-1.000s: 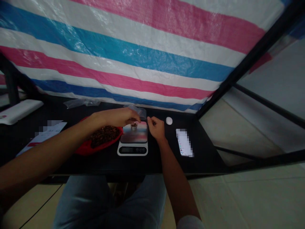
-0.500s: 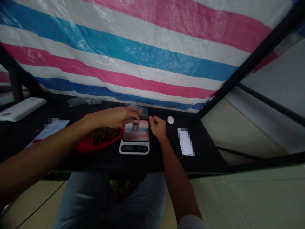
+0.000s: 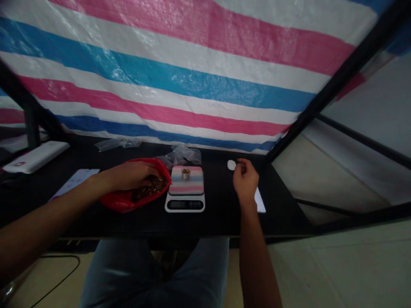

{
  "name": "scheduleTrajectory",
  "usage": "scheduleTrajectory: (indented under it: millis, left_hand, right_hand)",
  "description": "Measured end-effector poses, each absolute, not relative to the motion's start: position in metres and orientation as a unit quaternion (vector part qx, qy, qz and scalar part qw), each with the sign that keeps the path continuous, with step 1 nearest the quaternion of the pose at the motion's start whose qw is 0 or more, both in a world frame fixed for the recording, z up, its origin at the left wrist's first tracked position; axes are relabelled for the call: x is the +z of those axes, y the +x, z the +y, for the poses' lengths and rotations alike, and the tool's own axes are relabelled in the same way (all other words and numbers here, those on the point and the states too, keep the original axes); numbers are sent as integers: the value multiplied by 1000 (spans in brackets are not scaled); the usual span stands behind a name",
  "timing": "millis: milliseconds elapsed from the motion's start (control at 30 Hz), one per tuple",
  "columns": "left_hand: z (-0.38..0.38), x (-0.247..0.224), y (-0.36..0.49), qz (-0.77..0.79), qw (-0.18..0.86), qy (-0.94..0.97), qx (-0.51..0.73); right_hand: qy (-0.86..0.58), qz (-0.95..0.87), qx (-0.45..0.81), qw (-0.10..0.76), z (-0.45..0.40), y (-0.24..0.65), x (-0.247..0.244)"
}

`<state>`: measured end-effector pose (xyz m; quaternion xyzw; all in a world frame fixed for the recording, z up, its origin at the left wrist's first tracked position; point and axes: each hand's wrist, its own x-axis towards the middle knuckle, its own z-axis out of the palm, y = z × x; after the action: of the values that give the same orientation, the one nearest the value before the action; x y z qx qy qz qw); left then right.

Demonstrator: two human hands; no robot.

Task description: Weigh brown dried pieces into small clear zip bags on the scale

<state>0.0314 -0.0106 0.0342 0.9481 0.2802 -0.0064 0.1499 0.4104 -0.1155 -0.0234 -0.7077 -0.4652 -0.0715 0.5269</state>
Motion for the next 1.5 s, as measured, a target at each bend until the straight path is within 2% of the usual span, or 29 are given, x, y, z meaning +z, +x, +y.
scheduleTrajectory:
  millis: [100, 233, 600, 667, 867, 1067, 1267, 1500]
  left_hand:
    - [-13, 35, 32, 310, 144, 937, -67]
    - [-11, 31, 27, 305, 165, 937, -42]
    - [-3, 36, 19, 292, 187, 938, -15]
    - [-5, 39, 20, 292, 192, 937, -12]
    - [-10, 59, 31, 252, 204, 946, 13]
    - [-13, 78, 85, 181, 167, 966, 75]
    - [4, 65, 133, 141, 169, 974, 53]
    - [14, 49, 137, 129, 137, 981, 39]
  right_hand:
    - [-758, -470, -77, 446, -142, 460, -30]
    - [-803, -499, -23, 325, -168, 513, -46]
    - [-790, -566, -17, 237, -177, 518, -62]
    - [-783, -568, -31, 254, -178, 517, -57]
    - [-715, -582, -90, 376, -163, 489, -37]
    - [-623, -621, -32, 475, -101, 409, -36]
    - [-556, -642, 36, 526, -44, 347, -44]
    - [-545, -632, 51, 548, -42, 342, -60]
